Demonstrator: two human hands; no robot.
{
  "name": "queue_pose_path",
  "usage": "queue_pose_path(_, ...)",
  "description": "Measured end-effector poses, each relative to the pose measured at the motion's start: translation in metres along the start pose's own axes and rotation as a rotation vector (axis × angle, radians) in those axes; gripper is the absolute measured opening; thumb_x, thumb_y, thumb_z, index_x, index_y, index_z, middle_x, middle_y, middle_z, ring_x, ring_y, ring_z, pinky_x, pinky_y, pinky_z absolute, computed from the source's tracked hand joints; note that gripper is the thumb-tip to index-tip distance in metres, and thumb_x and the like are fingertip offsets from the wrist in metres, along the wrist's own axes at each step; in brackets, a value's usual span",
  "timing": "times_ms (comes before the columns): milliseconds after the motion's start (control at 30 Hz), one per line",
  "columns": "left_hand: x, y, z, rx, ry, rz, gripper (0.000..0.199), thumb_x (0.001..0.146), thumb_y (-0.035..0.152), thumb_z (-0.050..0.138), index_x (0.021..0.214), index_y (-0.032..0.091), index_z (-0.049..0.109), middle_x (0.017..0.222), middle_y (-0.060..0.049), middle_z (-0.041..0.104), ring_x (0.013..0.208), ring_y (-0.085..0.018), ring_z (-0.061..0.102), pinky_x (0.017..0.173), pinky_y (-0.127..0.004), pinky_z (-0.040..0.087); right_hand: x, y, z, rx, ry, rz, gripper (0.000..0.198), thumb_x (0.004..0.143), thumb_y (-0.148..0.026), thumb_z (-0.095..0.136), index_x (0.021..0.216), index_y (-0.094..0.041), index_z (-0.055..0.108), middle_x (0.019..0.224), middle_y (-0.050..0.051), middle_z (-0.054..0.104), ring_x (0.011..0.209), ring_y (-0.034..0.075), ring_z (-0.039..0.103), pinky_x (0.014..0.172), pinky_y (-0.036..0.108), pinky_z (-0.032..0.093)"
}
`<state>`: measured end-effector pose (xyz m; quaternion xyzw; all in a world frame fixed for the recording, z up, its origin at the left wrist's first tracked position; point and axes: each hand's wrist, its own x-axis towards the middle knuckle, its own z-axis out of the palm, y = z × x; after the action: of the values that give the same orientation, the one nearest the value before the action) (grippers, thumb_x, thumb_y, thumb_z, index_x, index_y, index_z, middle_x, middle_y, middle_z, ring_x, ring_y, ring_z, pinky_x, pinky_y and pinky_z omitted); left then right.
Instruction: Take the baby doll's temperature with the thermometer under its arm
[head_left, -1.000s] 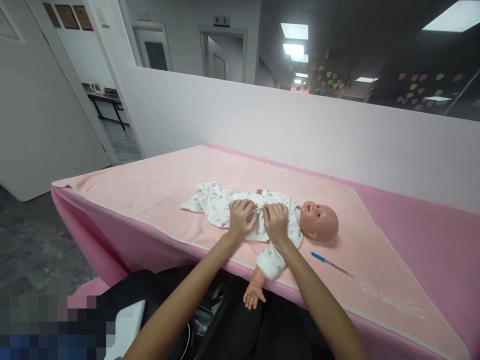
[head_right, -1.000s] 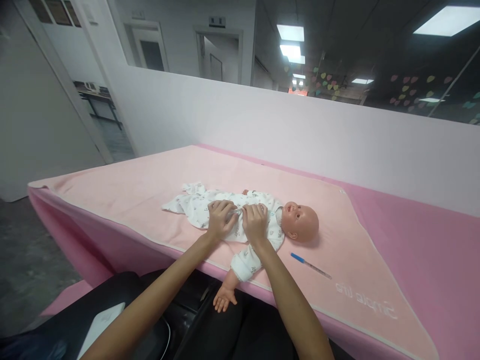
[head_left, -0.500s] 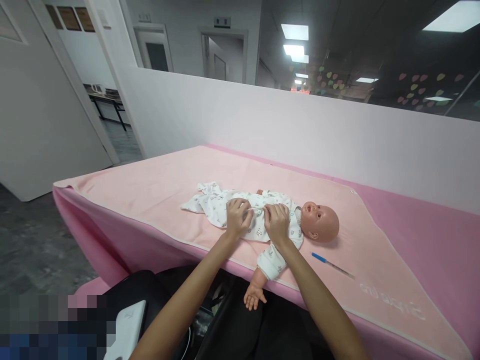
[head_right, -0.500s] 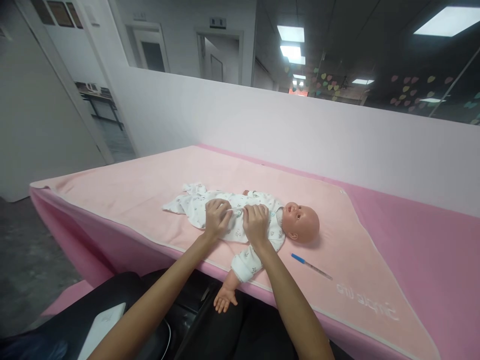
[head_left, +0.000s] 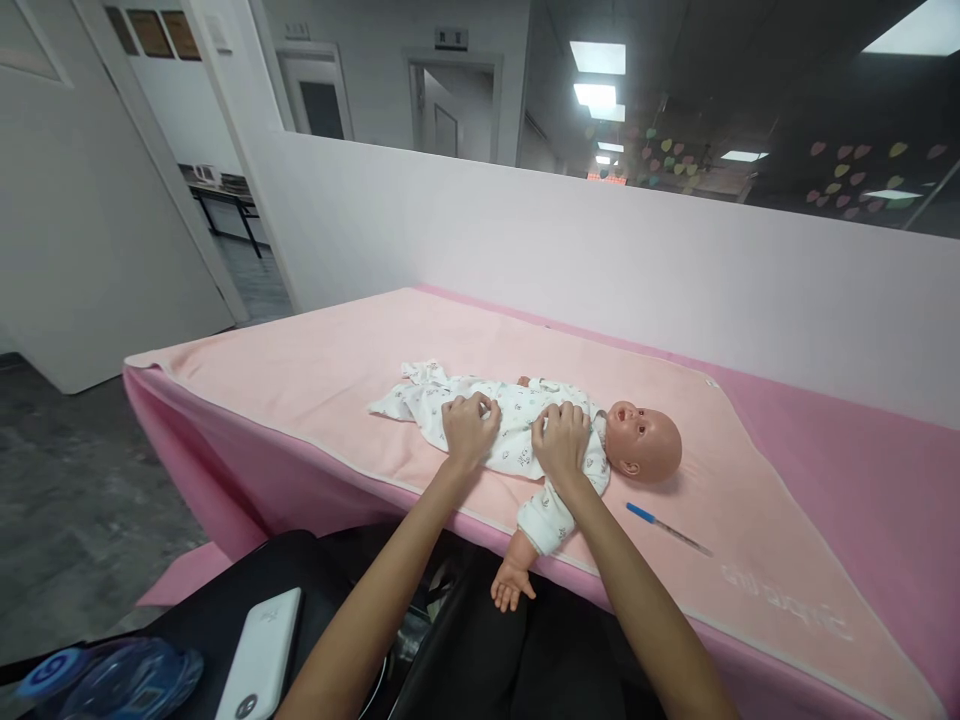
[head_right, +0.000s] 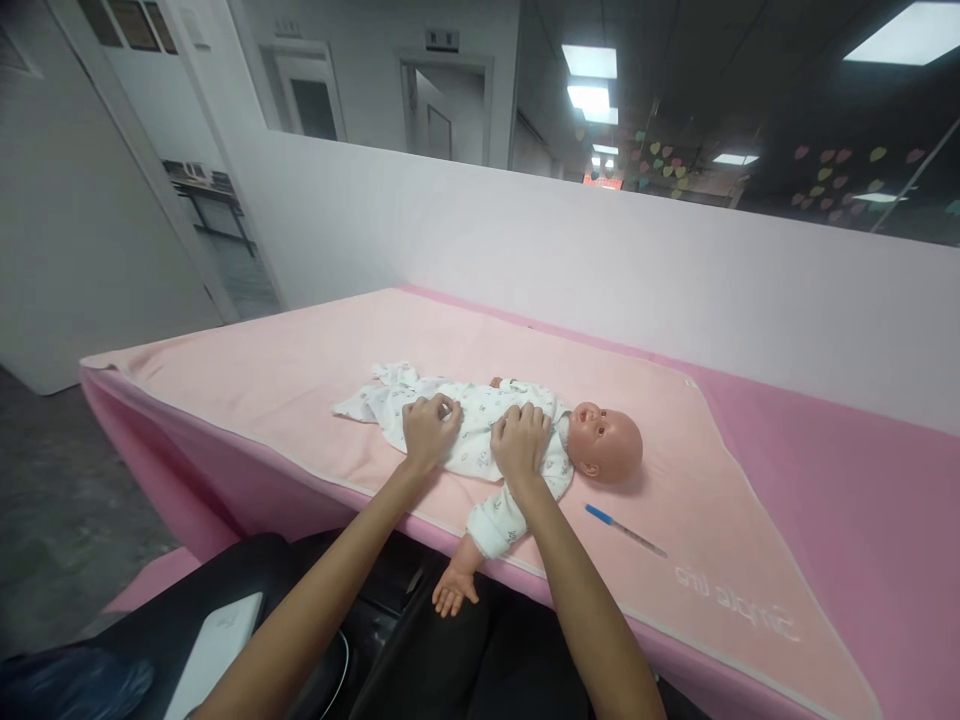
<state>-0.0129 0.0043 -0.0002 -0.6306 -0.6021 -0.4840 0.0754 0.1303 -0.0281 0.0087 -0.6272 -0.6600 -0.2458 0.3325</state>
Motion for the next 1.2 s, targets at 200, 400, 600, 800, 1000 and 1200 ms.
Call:
queue_pose_path(200,-0.001,0.001,-0.005,-0.049,-0.016,0.003,0.018,0.079,0.036,0.049,0.071,0.021,0.055,0.061,-0.001,0.056,0.07,-0.019,0.051,0.076,-0.035,0.028,0.0,0.001,-0.004,0.016,-0.045,-0.089,0.022,0.085,-0.029,0.041,0.094,-0.014,0.054,0.095,0.013,0.057,0.092,0.025,0.047,0.084,0.042,0.032)
queue_pose_path(400,-0.002,0.001,-0.001,-0.104,-0.035,0.027,0.009,0.075,0.023,0.05,0.082,0.02,0.054,0.062,0.002,0.055,0.069,-0.016,0.053,0.081,-0.035,0.028,-0.022,0.019,-0.029,0.143,0.084,-0.289,0.034,0.087,-0.027,0.04,0.118,-0.014,0.045,0.117,0.013,0.054,0.114,0.025,0.043,0.101,0.048,0.025)
queue_pose_path(600,-0.002,-0.002,0.006,-0.146,0.032,-0.038,0.029,0.074,0.018,0.046,0.103,0.018,0.046,0.066,0.003,0.056,0.07,-0.016,0.055,0.083,-0.035,0.029,-0.091,0.078,-0.078,0.161,0.105,0.214,0.036,0.085,-0.031,0.041,0.118,-0.014,0.045,0.092,0.01,0.063,0.086,0.023,0.056,0.076,0.038,0.046)
queue_pose_path(800,-0.001,-0.001,0.006,-0.167,0.021,-0.038,0.027,0.074,0.017,0.046,0.101,0.019,0.047,0.066,0.003,0.055,0.068,-0.016,0.055,0.081,-0.035,0.03,-0.14,0.147,-0.099,-0.05,-0.099,0.345,0.028,0.082,-0.029,0.036,0.091,-0.012,0.057,0.089,0.014,0.063,0.082,0.025,0.058,0.073,0.038,0.046)
queue_pose_path(1000,-0.001,0.001,0.004,-0.151,0.018,-0.035,0.025,0.075,0.017,0.045,0.1,0.02,0.048,0.065,0.002,0.056,0.07,-0.017,0.055,0.081,-0.035,0.029,-0.154,0.157,-0.095,-0.044,-0.218,0.275,0.03,0.083,-0.026,0.034,0.09,-0.014,0.06,0.088,0.012,0.064,0.081,0.024,0.059,0.073,0.038,0.045)
queue_pose_path(1200,-0.001,0.001,0.004,-0.138,0.003,-0.034,0.024,0.075,0.017,0.046,0.099,0.02,0.049,0.065,0.002,0.056,0.07,-0.017,0.055,0.081,-0.034,0.03,-0.126,0.145,-0.125,0.24,-0.206,0.445,0.03,0.08,-0.037,0.041,0.086,-0.018,0.063,0.087,0.008,0.065,0.077,0.021,0.061,0.069,0.033,0.049)
